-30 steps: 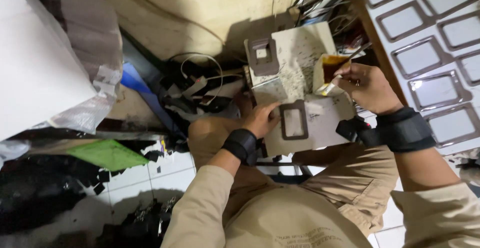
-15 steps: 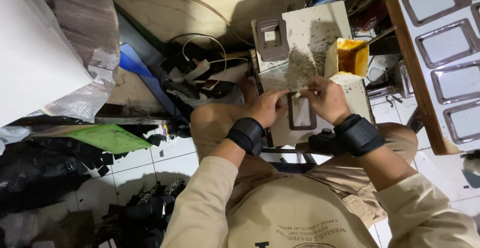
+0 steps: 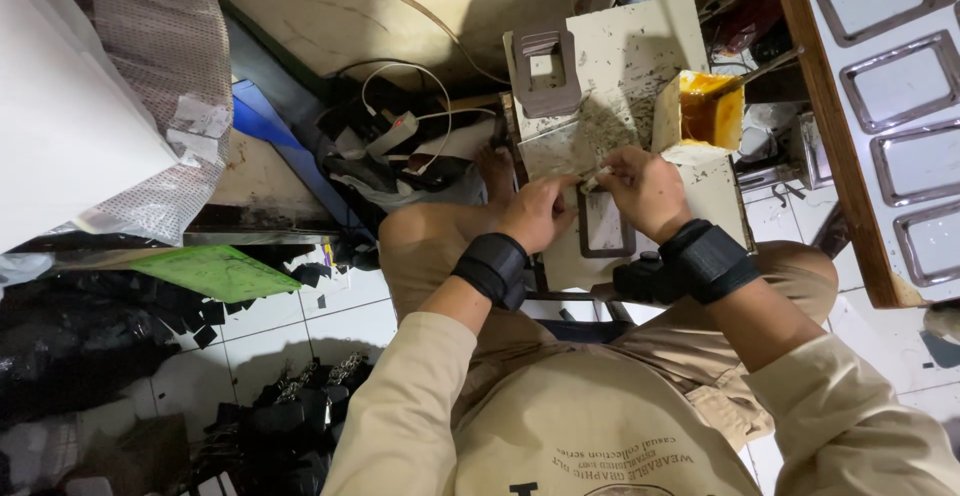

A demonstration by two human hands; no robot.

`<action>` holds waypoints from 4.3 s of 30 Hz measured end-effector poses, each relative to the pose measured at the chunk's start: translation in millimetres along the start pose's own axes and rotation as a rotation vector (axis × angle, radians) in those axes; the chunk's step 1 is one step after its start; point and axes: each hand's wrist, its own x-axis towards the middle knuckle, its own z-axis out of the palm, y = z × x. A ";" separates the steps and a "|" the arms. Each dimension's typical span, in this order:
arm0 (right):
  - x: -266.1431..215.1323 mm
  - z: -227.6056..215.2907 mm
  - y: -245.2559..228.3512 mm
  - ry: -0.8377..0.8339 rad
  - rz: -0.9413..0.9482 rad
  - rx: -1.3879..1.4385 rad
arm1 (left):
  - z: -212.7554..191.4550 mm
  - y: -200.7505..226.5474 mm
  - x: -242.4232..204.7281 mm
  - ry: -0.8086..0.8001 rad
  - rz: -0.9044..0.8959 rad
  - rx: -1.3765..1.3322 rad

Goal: The person applies a yellow adhesive from a small container onto clear rectangular plastic frames using a brush. They place each coated frame into a brown rectangular mold on the table and repeat the process for several frames.

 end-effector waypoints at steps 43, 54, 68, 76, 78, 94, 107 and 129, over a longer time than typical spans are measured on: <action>-74.3 2.8 3.6 0.010 -0.328 -0.281 | 31.5 -26.3 7.7 0.119 0.024 0.163; -79.6 -5.6 4.0 -0.006 -0.450 -0.356 | 37.2 -0.2 8.5 0.248 -0.050 -0.082; -92.2 -75.2 -50.8 0.065 -0.259 0.054 | -6.3 75.5 62.3 -0.124 0.150 0.043; -59.4 -17.0 -15.5 0.116 -0.260 -0.003 | -7.9 11.2 46.0 0.065 0.131 0.205; -48.3 -3.3 -10.6 0.136 -0.294 -0.064 | -6.0 -15.0 37.8 0.035 -0.017 0.280; -35.0 15.4 -17.2 0.140 -0.476 -0.320 | -2.2 -13.3 -9.9 -0.014 -0.054 0.127; -48.8 9.6 -27.1 0.145 -0.613 -0.368 | 32.4 -55.9 -15.7 0.137 0.157 0.105; -82.7 -13.7 -31.7 0.141 -0.984 -0.282 | 30.9 -20.6 -5.9 0.144 -0.085 0.118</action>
